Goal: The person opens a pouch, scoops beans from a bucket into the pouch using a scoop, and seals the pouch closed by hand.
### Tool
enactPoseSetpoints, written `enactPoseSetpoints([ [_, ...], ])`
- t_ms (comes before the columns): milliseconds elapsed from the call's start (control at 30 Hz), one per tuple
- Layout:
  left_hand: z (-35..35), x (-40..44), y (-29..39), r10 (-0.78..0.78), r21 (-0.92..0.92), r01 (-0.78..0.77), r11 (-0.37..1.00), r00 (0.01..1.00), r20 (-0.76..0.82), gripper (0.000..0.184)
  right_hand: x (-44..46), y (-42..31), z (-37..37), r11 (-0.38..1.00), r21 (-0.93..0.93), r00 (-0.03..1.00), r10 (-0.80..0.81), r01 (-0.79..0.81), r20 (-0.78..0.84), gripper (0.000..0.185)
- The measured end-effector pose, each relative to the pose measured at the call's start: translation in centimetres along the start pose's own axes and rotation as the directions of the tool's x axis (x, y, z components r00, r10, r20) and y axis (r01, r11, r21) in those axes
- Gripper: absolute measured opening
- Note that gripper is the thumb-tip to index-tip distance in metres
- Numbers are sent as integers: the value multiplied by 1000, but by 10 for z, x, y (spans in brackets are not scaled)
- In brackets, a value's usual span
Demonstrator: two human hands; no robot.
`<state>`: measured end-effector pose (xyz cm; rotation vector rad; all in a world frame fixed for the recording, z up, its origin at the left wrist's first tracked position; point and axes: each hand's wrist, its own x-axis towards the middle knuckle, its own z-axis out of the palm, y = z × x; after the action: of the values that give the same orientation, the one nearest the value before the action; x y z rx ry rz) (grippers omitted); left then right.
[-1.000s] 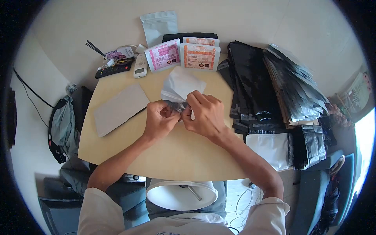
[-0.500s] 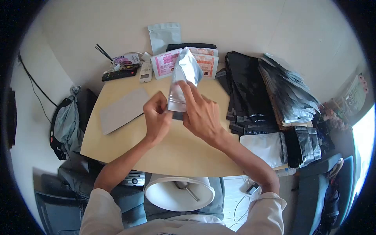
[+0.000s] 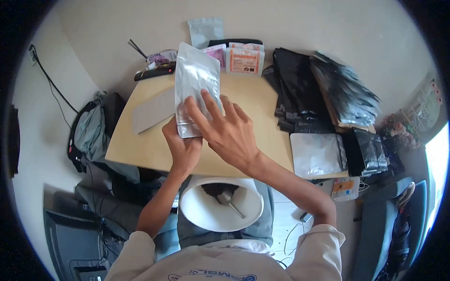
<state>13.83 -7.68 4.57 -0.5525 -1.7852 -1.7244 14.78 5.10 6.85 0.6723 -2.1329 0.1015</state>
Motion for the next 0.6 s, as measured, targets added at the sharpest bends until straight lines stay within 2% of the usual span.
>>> enactPoseSetpoints([
  [100,-13,-22,2,-103,7,104,995,989,-108,24,-6,-20,-13,995,59,993,84,-79,-82,54],
  [233,-22,-59,38,-243,-210,223,952,967,-77,38,-20,-57,-28,990,115,990,98,-85,-105,55],
  [300,-42,-75,43,-303,-302,318,899,948,95,70,-27,-71,-38,987,134,986,102,-84,-132,52],
  [367,-68,-79,59,-246,-452,386,804,908,338,83,-31,-83,-51,990,119,978,99,-78,-184,50],
  [400,-80,-81,65,-196,-513,430,742,873,447,89,-33,-86,-54,990,126,975,82,-56,-209,50],
  [500,-101,-101,67,-276,-636,586,502,806,524,136,-38,-102,-67,976,214,970,73,-23,-231,48],
  [533,-104,-106,63,-246,-714,588,380,808,535,137,-38,-109,-73,967,253,970,77,-16,-232,46],
  [567,-100,-111,58,-137,-822,531,206,847,513,138,-37,-115,-79,956,293,973,59,9,-221,44],
  [600,-91,-117,51,57,-900,434,-43,900,432,140,-39,-121,-83,941,336,977,39,34,-207,41],
])
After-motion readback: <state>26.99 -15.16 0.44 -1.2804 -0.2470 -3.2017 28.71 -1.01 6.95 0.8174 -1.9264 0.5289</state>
